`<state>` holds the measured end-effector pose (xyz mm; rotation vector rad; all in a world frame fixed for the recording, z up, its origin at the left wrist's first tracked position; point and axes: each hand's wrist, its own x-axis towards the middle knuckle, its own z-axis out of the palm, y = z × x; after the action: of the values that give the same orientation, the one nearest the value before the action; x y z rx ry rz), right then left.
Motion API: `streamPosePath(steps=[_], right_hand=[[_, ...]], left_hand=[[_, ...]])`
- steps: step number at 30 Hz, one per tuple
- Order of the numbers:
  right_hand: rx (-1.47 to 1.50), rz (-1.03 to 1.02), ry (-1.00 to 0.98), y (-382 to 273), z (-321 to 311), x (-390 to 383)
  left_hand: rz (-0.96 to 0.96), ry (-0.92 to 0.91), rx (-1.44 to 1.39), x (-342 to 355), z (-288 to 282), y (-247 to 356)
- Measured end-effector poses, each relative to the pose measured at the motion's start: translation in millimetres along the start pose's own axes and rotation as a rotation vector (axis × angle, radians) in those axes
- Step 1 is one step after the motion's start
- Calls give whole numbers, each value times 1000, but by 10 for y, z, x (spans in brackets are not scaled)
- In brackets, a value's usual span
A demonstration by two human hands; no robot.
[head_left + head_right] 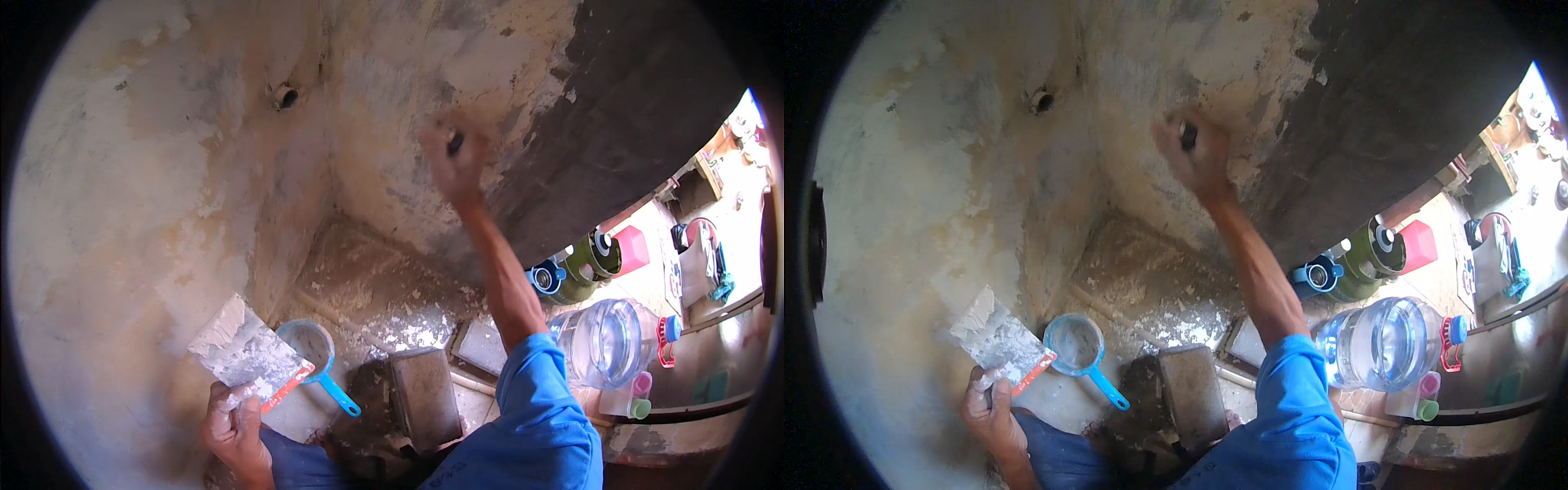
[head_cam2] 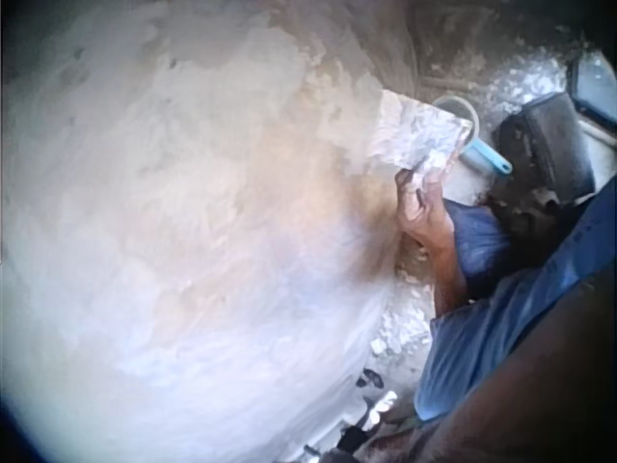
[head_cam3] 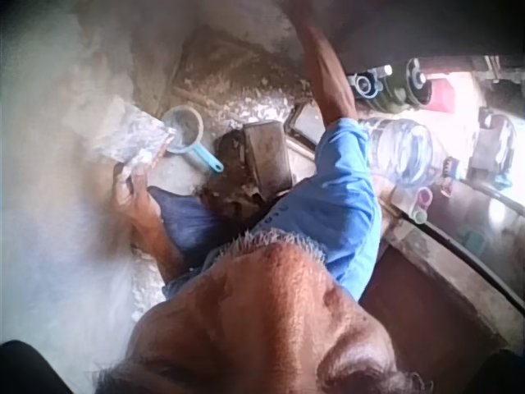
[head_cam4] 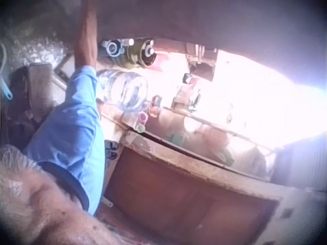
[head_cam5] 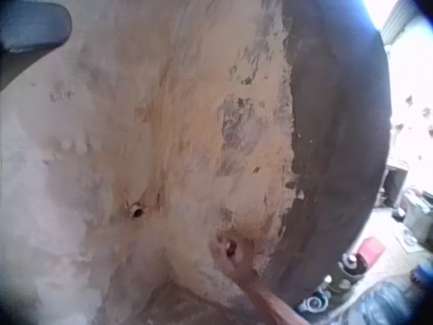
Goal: The person applies plaster to a wall using a scraper and a small board, scooping the material from a bucket on the floor. The person spreads the plaster over the wall surface with repeated strokes.
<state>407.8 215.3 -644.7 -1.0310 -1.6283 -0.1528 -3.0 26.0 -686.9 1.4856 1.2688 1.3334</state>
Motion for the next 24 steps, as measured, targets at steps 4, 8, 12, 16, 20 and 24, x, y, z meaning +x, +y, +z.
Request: streamPosePath(steps=[4, 8, 12, 16, 20, 24], right_hand=[[216, -244, 308, -265, -455, 253], [375, -220, 242, -393, -1046, 447], [-390, -283, 432, -180, -565, 32], [157, -245, 569, -351, -721, 211], [-21, -78, 598, -339, -946, 192], [-472, -191, 166, -282, -386, -604]], left_hand=[[-52, 137, 13, -91, -67, -10], [-20, 87, 104, -56, -90, -30], [34, 4, 22, -15, -40, 13], [-30, 22, 39, -70, -38, 126], [-39, 9, 53, 2, 14, 110], [-17, -1, -42, 35, 45, 112]])
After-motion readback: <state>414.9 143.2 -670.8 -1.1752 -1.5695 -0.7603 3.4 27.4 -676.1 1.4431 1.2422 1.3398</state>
